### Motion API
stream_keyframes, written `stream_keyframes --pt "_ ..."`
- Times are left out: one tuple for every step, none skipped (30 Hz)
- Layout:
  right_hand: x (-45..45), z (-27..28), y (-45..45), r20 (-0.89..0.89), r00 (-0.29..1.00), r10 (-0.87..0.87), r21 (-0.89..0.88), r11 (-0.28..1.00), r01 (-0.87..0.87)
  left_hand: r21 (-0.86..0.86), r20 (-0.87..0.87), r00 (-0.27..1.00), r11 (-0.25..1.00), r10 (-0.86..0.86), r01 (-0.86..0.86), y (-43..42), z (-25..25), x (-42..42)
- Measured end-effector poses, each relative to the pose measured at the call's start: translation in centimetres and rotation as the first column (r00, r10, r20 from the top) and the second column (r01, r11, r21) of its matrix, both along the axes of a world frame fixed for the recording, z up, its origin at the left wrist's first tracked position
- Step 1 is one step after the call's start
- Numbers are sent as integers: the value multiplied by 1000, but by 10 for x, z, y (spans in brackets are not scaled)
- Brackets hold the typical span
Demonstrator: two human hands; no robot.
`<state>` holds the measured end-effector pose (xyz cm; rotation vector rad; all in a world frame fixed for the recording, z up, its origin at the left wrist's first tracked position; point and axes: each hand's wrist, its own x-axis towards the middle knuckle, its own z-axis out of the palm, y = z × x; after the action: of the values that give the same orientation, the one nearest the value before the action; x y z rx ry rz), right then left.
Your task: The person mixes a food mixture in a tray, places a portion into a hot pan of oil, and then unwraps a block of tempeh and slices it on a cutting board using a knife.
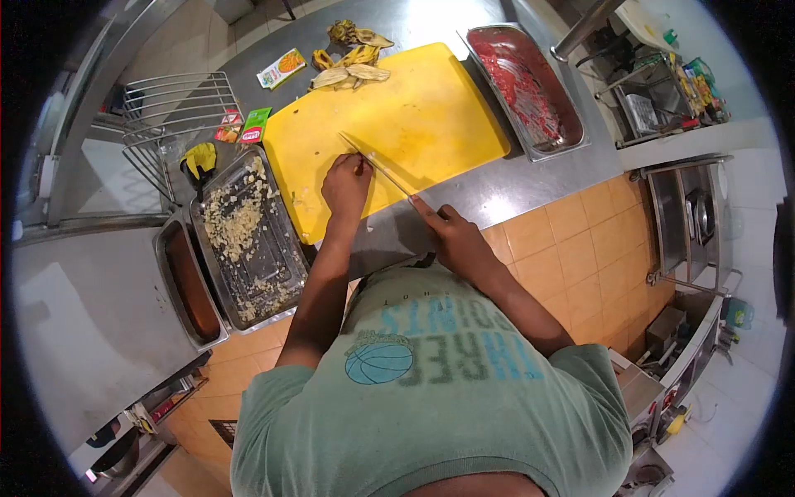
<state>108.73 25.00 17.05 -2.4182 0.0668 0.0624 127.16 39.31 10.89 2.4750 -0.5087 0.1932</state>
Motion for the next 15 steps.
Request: stream_keyframes --pt "-2 4 1 -36 999 -8 8 1000 8 -7 1 1000 1000 2 -2 0 0 0" --pt "-3 5 1 -71 997 -16 16 1000 17 -15 3 1000 1000 4 -4 0 -1 0" --pt "-3 4 2 -85 996 -24 36 999 27 -22 5 1000 1000 5 -5 0 -1 0" --pt "-3 0 4 -98 995 -32 55 998 37 -30 8 1000 1000 7 -7 -1 -1 0" --pt "-2 -4 5 -112 993 -39 74 996 47 -38 10 1000 999 9 -9 -1 -2 0" --pt "-1 -9 6 -91 995 -33 90 995 41 -43 -1 1000 999 2 -2 0 -3 0" --pt "3 -16 7 -69 997 -29 107 994 37 -47 -11 1000 999 -7 6 1 -3 0" --pt "8 -21 7 -44 999 -28 124 992 33 -51 -19 1000 999 -17 16 1 -3 1" --pt "13 -23 6 -10 1000 -24 117 993 25 -58 -2 1000 998 -22 22 1 -3 2" --pt "18 -25 6 26 999 -21 111 994 18 -63 15 999 998 -28 29 1 -4 2" --pt "22 -27 6 61 998 -18 105 994 11 -67 32 999 997 -35 37 2 -4 1" --pt "26 -30 7 112 994 -16 118 993 3 -66 29 999 997 -35 36 3 -2 1" --pt "30 -34 6 164 986 -15 128 992 -6 -65 28 999 997 -34 36 3 0 -1" --pt "33 -36 6 216 976 -13 137 990 -17 -66 26 999 997 -32 34 2 2 -1" --pt "34 -33 5 193 981 -11 139 990 -17 -62 15 1000 998 -27 28 2 2 -1"
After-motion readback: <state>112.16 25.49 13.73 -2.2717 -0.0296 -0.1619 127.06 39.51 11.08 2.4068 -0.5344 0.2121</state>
